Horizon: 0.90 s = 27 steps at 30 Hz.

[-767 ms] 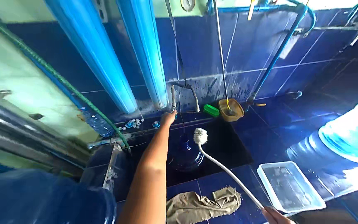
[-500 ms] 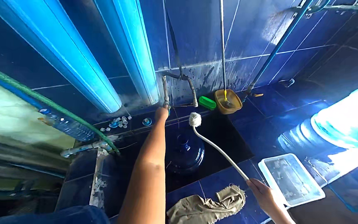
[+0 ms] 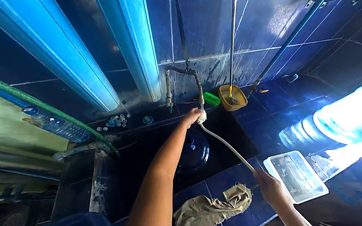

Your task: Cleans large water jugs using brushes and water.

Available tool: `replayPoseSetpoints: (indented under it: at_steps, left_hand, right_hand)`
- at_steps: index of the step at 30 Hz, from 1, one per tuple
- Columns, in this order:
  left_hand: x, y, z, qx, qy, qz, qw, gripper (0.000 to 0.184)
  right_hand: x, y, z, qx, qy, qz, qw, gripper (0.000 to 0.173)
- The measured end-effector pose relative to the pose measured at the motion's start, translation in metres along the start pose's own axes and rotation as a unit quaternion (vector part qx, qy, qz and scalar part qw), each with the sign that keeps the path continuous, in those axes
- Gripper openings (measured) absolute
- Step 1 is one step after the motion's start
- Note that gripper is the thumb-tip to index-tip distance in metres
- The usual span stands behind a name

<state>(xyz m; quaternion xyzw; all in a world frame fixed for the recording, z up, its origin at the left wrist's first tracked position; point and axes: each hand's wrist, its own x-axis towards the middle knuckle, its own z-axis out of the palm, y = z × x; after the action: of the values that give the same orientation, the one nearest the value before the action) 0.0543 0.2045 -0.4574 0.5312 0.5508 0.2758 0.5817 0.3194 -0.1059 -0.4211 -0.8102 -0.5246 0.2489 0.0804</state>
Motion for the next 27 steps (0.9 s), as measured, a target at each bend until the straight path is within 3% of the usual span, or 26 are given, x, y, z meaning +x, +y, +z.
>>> replayPoseSetpoints:
  at_steps: [6,12,18,21,27]
  left_hand:
    - [0.011,-0.006,-0.004,-0.065,-0.071,0.060,0.994,0.073]
    - [0.015,-0.005,0.003,0.000,0.000,0.078,0.997,0.050]
    - [0.003,-0.014,-0.004,-0.072,-0.093,0.130,0.984,0.069]
    - [-0.006,-0.005,-0.004,-0.150,-0.120,0.078,0.978,0.050]
    - [-0.007,0.004,0.004,-0.205,-0.059,0.041,0.976,0.042]
  right_hand:
    - [-0.002,0.001,-0.004,0.014,0.003,-0.003,1.000,0.036]
    - [-0.003,-0.003,-0.002,0.007,0.020,-0.010,1.000,0.036]
    - [0.009,0.018,0.008,0.180,-0.092,0.065,0.977,0.032]
    - [0.011,0.028,0.017,0.202,-0.065,0.065,0.975,0.032]
    - [0.005,0.025,0.023,0.242,-0.046,0.063,0.967,0.029]
